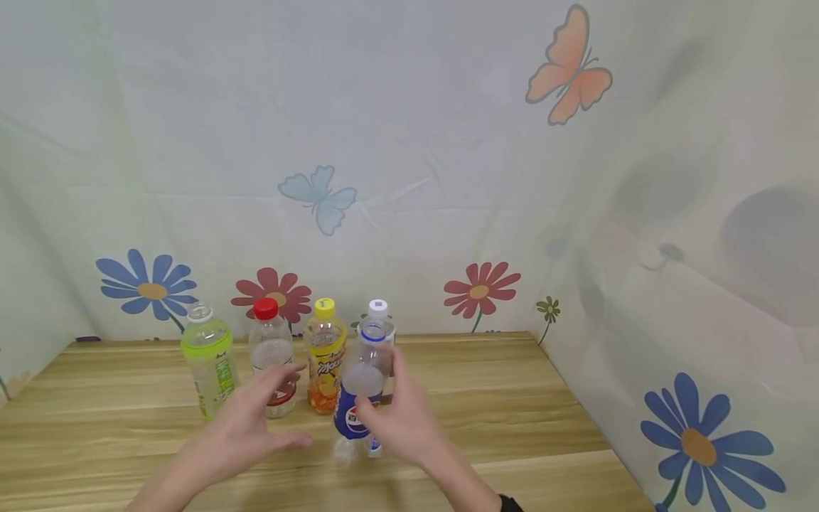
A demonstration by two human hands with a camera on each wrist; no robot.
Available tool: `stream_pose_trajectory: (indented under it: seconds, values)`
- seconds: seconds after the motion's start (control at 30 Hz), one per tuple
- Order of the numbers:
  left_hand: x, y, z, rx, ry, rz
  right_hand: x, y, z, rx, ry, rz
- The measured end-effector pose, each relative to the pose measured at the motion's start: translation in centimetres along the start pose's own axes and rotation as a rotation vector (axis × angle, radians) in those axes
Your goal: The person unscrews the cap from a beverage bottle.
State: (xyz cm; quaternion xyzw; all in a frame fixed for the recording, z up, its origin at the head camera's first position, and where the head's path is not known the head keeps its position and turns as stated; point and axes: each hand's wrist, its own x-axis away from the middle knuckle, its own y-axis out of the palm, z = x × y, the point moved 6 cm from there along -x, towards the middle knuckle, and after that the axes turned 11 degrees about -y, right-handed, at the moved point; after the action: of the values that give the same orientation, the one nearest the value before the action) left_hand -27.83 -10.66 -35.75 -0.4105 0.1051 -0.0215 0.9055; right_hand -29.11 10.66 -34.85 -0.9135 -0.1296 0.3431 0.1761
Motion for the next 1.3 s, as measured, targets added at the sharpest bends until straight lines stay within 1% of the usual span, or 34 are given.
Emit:
stream_pose_trajectory:
  seconds: [0.13, 0.23, 0.4, 0.63, 0.73, 0.87, 0.97, 1.13, 1.2, 1.3]
  values:
    - [0.0, -0.6, -0.1, -0.009, -0.023, 0.032, -0.3, -1.2, 0.3, 0.068, 0.015, 0.055]
    - [0.0, -1.1, 0.0, -0.041, -0.017, 0.054, -0.5, -2.2, 0.9, 0.127, 0.048, 0.086]
    - [0.0, -1.6, -0.1, -0.068, 0.004, 0.087, -0.8, -3.8, 2.3, 0.203, 0.130, 0.136]
    - [0.1, -2.2, -0.1, -0.048, 0.045, 0.121, -1.0, -5.5, 4.4, 0.309, 0.207, 0.206]
    - [0.0, -2.5, -0.1, -0.038, 0.044, 0.134, -1.0, -5.9, 5.0, 0.332, 0.219, 0.231]
    - [-0.1, -2.9, -0.1, 0.008, 0.030, 0.161, -1.0, -6.4, 5.6, 0.344, 0.215, 0.250]
    - [-0.2, -3.2, -0.2, 0.018, 0.019, 0.206, -1.0, -6.6, 5.9, 0.360, 0.209, 0.253]
    - [-0.3, -3.8, -0.2, -0.008, 0.015, 0.293, -1.1, -6.8, 6.4, 0.381, 0.195, 0.263]
    - [-0.3, -4.0, -0.3, -0.007, 0.018, 0.317, -1.1, -6.9, 6.7, 0.383, 0.188, 0.269]
    - [-0.3, -4.1, -0.5, 0.003, 0.015, 0.332, -1.1, -7.0, 7.1, 0.384, 0.189, 0.271]
